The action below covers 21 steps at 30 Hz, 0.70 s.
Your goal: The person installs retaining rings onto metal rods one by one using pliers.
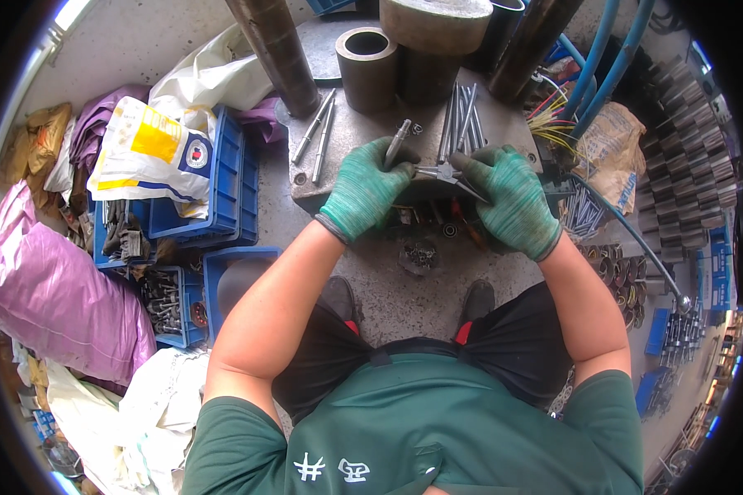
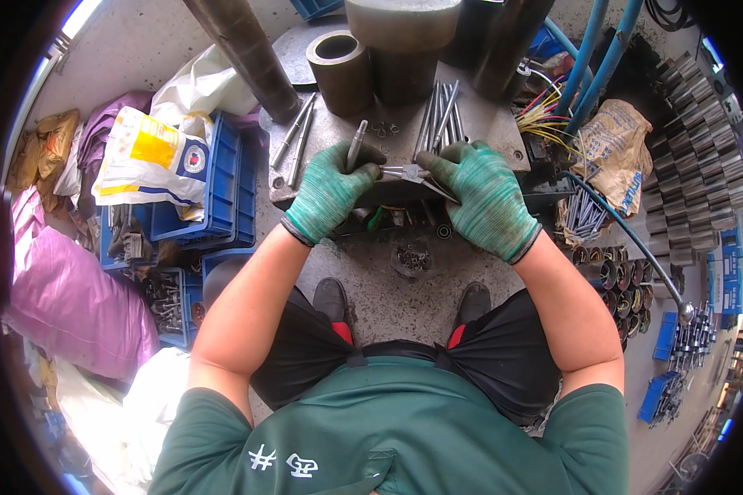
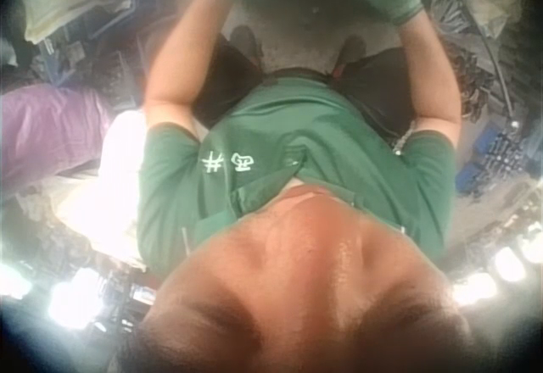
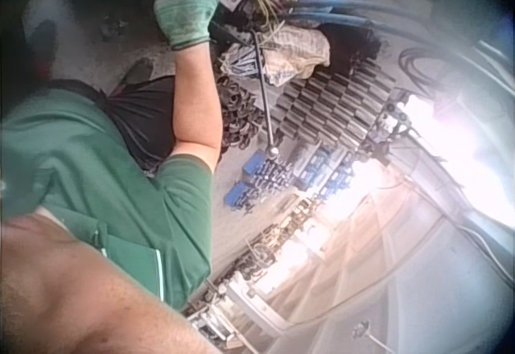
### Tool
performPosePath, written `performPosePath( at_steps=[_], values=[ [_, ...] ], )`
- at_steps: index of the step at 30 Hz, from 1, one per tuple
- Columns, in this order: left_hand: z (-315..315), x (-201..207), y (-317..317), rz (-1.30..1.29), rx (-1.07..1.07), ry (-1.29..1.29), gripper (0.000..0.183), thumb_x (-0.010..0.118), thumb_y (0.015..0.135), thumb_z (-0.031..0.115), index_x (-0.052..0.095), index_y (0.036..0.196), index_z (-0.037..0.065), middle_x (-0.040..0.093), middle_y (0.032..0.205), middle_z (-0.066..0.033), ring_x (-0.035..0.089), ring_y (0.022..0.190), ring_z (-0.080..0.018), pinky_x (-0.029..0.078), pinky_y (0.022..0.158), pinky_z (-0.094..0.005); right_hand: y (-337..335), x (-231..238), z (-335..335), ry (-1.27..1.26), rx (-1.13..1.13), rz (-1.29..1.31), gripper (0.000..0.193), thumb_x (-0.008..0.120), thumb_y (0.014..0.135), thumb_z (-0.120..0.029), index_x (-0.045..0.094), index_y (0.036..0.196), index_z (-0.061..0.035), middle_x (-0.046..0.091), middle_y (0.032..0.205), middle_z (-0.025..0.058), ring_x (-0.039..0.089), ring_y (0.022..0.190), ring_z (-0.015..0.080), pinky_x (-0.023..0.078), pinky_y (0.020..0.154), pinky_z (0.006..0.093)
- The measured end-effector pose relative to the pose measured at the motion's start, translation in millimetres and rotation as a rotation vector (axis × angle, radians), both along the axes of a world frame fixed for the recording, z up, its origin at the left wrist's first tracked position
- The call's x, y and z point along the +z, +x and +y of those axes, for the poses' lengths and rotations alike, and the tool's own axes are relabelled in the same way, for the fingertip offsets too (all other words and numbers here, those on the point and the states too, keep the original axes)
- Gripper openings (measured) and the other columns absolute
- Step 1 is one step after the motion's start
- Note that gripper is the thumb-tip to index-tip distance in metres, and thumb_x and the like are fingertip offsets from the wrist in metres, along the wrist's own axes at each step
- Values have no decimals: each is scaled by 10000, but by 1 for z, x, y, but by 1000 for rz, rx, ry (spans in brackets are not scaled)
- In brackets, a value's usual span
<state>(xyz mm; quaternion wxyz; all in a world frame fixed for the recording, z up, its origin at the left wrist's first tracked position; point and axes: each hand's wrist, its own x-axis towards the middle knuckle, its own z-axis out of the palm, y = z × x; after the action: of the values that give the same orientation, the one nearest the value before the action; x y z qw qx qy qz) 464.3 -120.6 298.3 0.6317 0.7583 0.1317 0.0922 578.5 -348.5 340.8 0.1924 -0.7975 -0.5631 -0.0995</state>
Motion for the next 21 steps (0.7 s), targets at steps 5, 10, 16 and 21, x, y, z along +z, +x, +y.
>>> performPosePath(
  at_steps=[5, 10, 16, 21],
  values=[
    [2, 0, -1, 6, -1, 38, 183, 703, 986, 73, 733, 1157, 16, 762, 1013, -86, 705, 922, -150, 591, 823, -308, 1, 0, 0, -7, -2, -2, 645, 761, 696, -7, 716, 1330, -122, 716, 1141, 152, 655, 1017, 381, 554, 888, 469],
    [3, 1, -2, 13, -12, 47, 189, 713, 974, 89, 735, 1147, 14, 762, 1002, -85, 703, 909, -153, 590, 817, -305, 0, 4, 0, -33, -4, -32, 648, 755, 695, -3, 716, 1330, -126, 716, 1133, 147, 658, 1019, 373, 554, 894, 462],
    [-1, 2, -2, -24, 10, 93, 310, 684, 994, 147, 710, 1272, 13, 744, 1010, -76, 690, 904, -147, 585, 809, -296, 3, 5, -4, -96, -97, 285, 588, 681, 775, 17, 708, 1349, -110, 722, 1139, 168, 701, 1029, 376, 567, 918, 453],
    [7, 0, -6, -43, 22, -90, 371, 599, 1041, 237, 692, 1319, 9, 710, 1051, -74, 644, 965, -144, 550, 824, -279, 9, 5, -8, 103, -175, 674, 492, 693, 894, -52, 674, 1386, -32, 736, 1241, 228, 731, 1153, 324, 560, 988, 378]
  ],
)
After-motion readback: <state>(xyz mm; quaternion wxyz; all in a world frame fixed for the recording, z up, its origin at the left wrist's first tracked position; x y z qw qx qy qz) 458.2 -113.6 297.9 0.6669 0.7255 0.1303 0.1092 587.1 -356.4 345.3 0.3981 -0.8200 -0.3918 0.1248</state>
